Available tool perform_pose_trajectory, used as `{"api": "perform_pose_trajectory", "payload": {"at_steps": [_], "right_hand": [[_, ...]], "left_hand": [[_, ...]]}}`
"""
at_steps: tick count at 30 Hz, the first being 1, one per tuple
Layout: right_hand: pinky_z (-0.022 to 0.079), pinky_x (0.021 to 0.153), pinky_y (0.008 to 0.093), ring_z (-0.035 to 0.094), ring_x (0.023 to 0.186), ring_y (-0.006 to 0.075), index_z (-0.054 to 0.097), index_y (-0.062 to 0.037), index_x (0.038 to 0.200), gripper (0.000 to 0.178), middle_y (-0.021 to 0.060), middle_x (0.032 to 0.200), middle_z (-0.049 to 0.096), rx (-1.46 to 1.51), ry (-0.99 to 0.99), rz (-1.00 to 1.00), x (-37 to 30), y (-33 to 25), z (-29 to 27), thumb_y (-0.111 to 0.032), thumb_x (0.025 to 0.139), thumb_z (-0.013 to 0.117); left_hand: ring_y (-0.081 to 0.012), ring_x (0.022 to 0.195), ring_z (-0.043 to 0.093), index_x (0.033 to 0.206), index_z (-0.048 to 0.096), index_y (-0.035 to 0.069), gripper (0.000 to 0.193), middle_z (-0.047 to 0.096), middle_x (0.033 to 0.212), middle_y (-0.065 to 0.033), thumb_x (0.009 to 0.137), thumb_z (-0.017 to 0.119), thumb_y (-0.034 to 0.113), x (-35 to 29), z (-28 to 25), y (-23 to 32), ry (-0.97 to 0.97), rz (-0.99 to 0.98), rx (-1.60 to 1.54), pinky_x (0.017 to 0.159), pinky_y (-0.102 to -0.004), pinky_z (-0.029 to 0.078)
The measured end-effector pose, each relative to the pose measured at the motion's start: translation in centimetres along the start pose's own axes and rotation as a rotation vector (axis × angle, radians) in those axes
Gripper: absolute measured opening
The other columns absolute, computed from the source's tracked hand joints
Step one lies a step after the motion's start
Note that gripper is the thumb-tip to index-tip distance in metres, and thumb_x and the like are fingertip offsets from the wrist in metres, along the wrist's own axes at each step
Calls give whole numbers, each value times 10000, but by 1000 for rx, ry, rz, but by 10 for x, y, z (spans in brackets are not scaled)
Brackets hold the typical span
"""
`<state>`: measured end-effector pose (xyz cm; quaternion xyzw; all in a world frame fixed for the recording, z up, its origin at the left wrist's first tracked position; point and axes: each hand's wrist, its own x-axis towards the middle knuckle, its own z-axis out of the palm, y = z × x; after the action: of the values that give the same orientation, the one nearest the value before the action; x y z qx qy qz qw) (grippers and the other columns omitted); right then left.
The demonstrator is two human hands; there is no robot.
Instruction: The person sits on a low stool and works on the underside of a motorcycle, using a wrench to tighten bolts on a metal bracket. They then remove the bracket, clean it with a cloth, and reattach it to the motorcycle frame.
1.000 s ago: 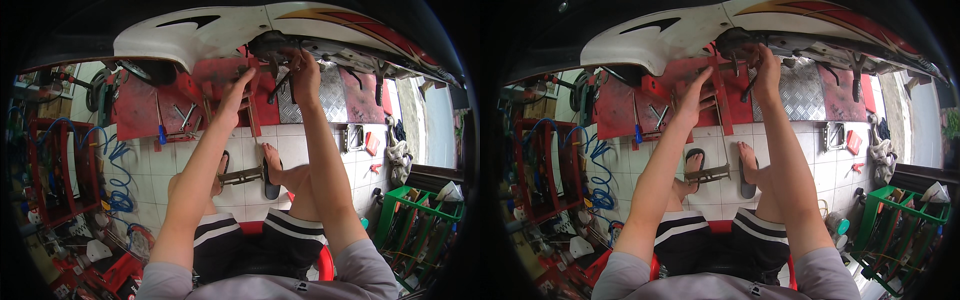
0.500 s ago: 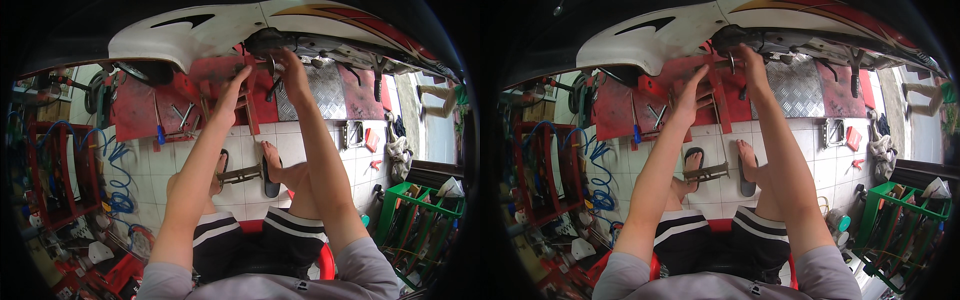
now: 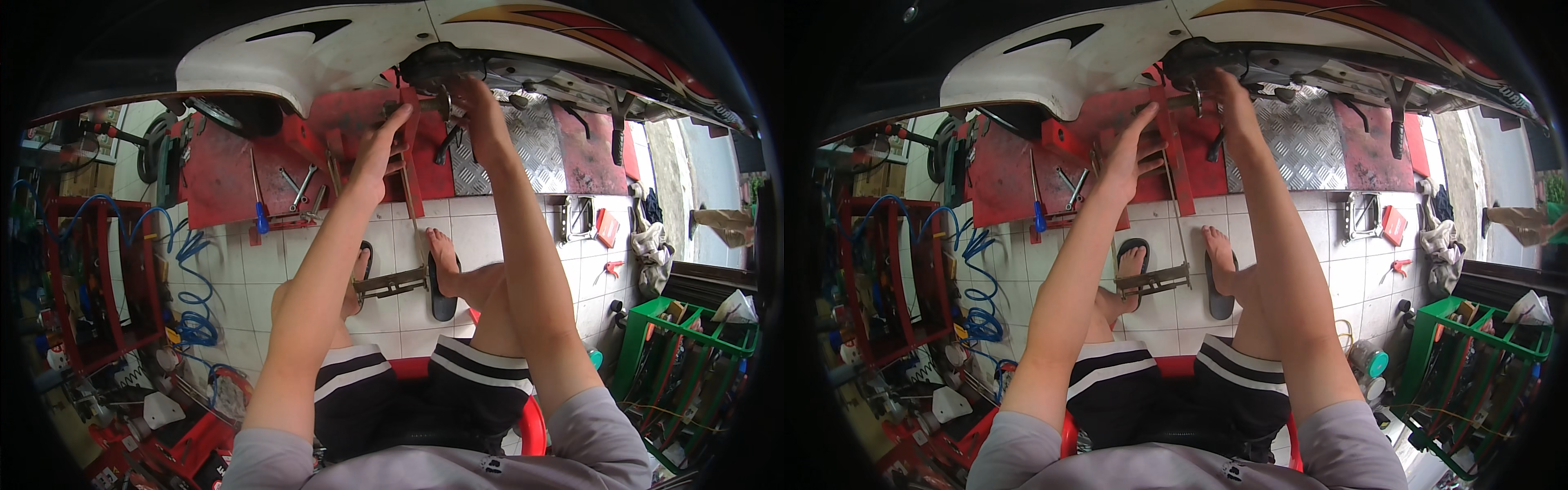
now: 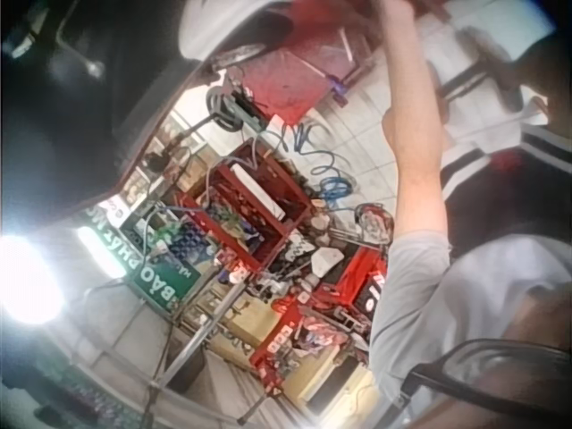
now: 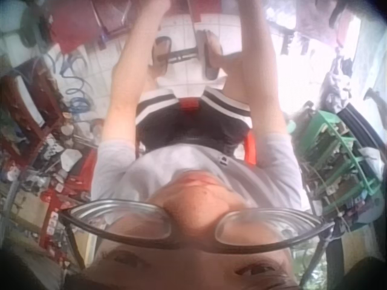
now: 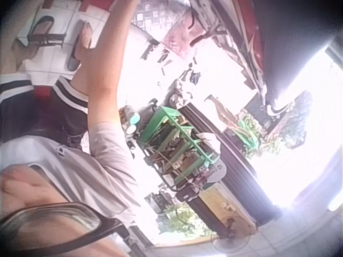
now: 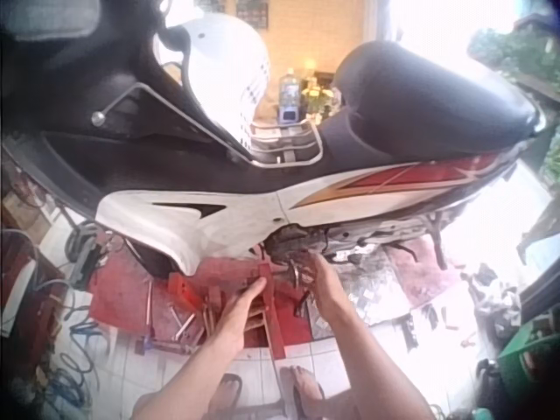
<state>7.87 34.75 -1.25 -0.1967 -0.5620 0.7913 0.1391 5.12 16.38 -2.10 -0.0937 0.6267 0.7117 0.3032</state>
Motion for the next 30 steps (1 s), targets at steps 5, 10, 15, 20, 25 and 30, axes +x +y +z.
{"api": "perform_pose_trajectory", "payload": {"at_steps": [5, 10, 15, 20, 25, 30], "right_hand": [[419, 919, 358, 580, 1106, 189, 672, -52, 1124, 398, 73, 1181, 679, -1, 62, -282, 0, -2, -6, -337, 1004, 421], [411, 926, 348, 580, 1119, 184, 674, -28, 1121, 410, 78, 1176, 678, -55, -3, -86, 0, 0, -5, -335, 1003, 429], [393, 918, 335, 592, 1066, 164, 661, -32, 1150, 409, 73, 1144, 689, -45, 9, -215, 0, -1, -5, -345, 992, 451], [384, 899, 336, 598, 988, 158, 652, -37, 1168, 409, 66, 1112, 701, 50, 4, -126, 0, -1, -5, -356, 974, 485], [386, 875, 344, 584, 981, 169, 654, -53, 912, 336, 77, 1023, 704, -88, 83, -131, 0, -3, -4, -338, 971, 486], [394, 848, 353, 567, 947, 182, 551, -87, 688, 380, 99, 985, 694, -26, 83, -299, 2, -4, -11, -313, 980, 461]], "left_hand": [[-136, 842, 661, 1180, 616, 175, 524, 653, 1077, 1, 788, 794, 474, -3, 2, 2, 14, 20, -24, 687, -309, 499], [-131, 859, 654, 1186, 619, 184, 527, 656, 1065, 10, 789, 786, 488, -1, 0, 2, -5, 13, -3, 700, -302, 488], [-112, 883, 636, 1203, 617, 206, 545, 653, 1072, 21, 790, 766, 530, 3, -2, -1, -30, 8, 14, 743, -292, 463], [-112, 894, 630, 1226, 613, 201, 578, 653, 1069, 22, 785, 768, 541, 2, -2, 0, -30, 23, 32, 755, -292, 457], [-107, 885, 628, 1215, 616, 182, 587, 652, 1055, 21, 784, 765, 552, -3, 0, 6, -27, 23, 53, 749, -293, 457], [-80, 677, 579, 983, 676, 113, 422, 626, 814, 49, 880, 679, 522, 2, -7, 13, -17, 112, 197, 586, -242, 427]]}}
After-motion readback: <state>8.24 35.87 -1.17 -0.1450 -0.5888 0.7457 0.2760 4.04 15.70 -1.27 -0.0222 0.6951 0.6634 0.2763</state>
